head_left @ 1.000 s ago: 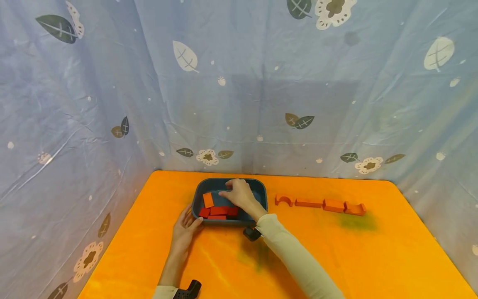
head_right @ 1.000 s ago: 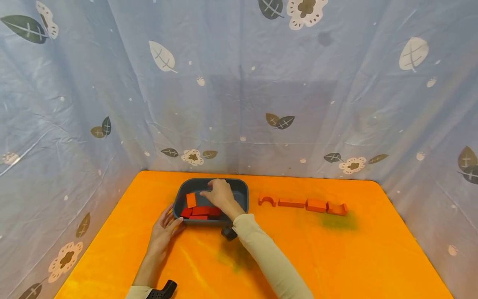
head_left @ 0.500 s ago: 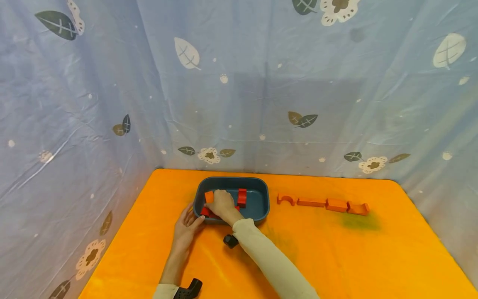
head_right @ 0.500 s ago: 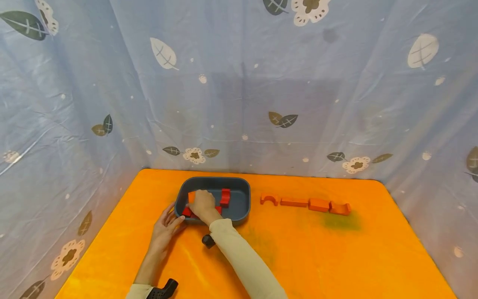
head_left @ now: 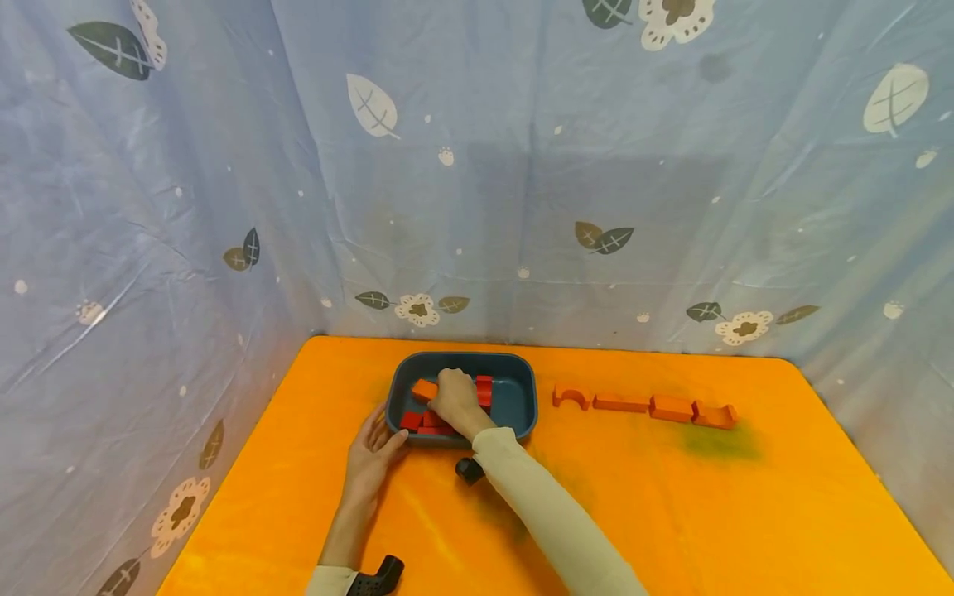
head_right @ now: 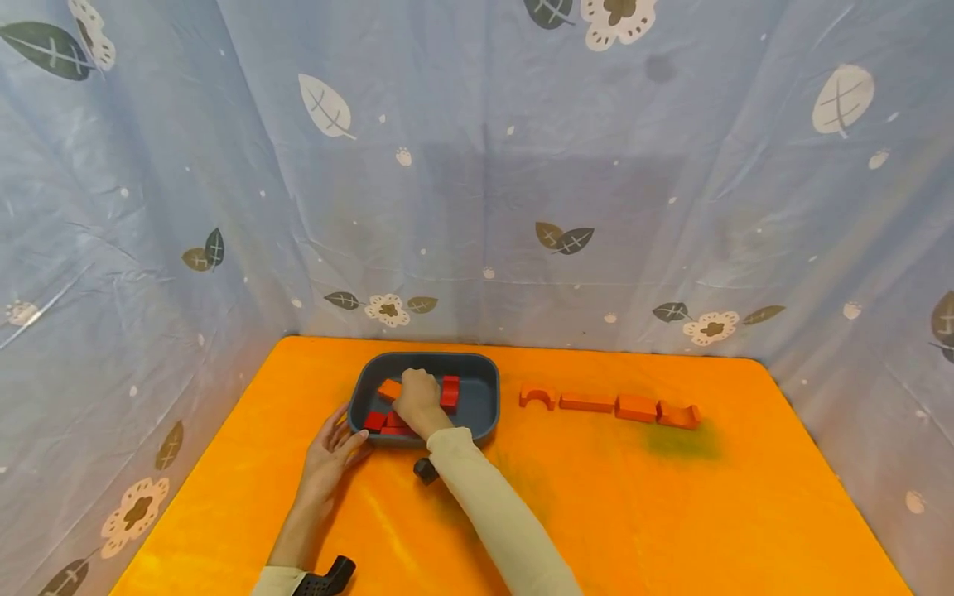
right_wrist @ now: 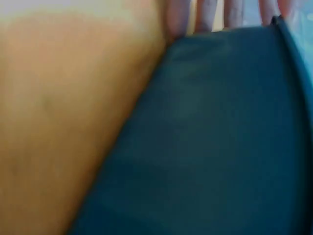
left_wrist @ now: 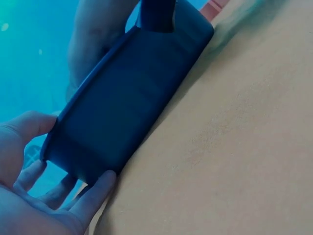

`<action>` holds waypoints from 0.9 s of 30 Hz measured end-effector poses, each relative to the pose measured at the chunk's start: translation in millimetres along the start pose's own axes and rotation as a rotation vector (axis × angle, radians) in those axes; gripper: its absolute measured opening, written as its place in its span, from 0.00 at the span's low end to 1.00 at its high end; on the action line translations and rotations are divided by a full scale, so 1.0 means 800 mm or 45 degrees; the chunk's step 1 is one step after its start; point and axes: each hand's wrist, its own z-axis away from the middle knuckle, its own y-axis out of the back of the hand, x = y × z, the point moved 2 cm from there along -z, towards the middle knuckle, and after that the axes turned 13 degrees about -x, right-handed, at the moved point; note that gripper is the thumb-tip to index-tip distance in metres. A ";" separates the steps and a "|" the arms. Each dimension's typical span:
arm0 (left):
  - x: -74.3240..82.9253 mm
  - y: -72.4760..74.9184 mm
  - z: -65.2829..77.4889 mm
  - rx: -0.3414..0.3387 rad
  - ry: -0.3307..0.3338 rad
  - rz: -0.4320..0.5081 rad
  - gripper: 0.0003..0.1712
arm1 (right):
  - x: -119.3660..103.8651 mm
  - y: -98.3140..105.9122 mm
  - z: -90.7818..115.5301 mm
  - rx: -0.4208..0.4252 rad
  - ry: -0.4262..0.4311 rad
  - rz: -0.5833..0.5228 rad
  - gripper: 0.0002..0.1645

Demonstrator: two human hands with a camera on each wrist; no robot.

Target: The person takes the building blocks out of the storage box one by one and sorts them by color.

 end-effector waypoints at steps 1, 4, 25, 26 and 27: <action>-0.001 -0.001 0.000 -0.003 0.005 0.001 0.39 | 0.002 0.002 0.000 0.006 0.004 0.016 0.15; -0.002 -0.002 0.001 -0.009 0.014 0.003 0.39 | 0.007 0.008 0.001 0.025 0.033 0.095 0.16; -0.001 -0.005 -0.001 -0.019 0.016 0.039 0.39 | 0.082 0.099 0.048 -0.133 0.312 -0.220 0.21; -0.002 -0.004 -0.001 -0.016 0.015 0.042 0.40 | 0.089 0.103 0.052 -0.145 0.339 -0.255 0.22; -0.001 -0.004 -0.001 -0.015 0.014 0.043 0.39 | 0.096 0.107 0.056 -0.150 0.369 -0.283 0.22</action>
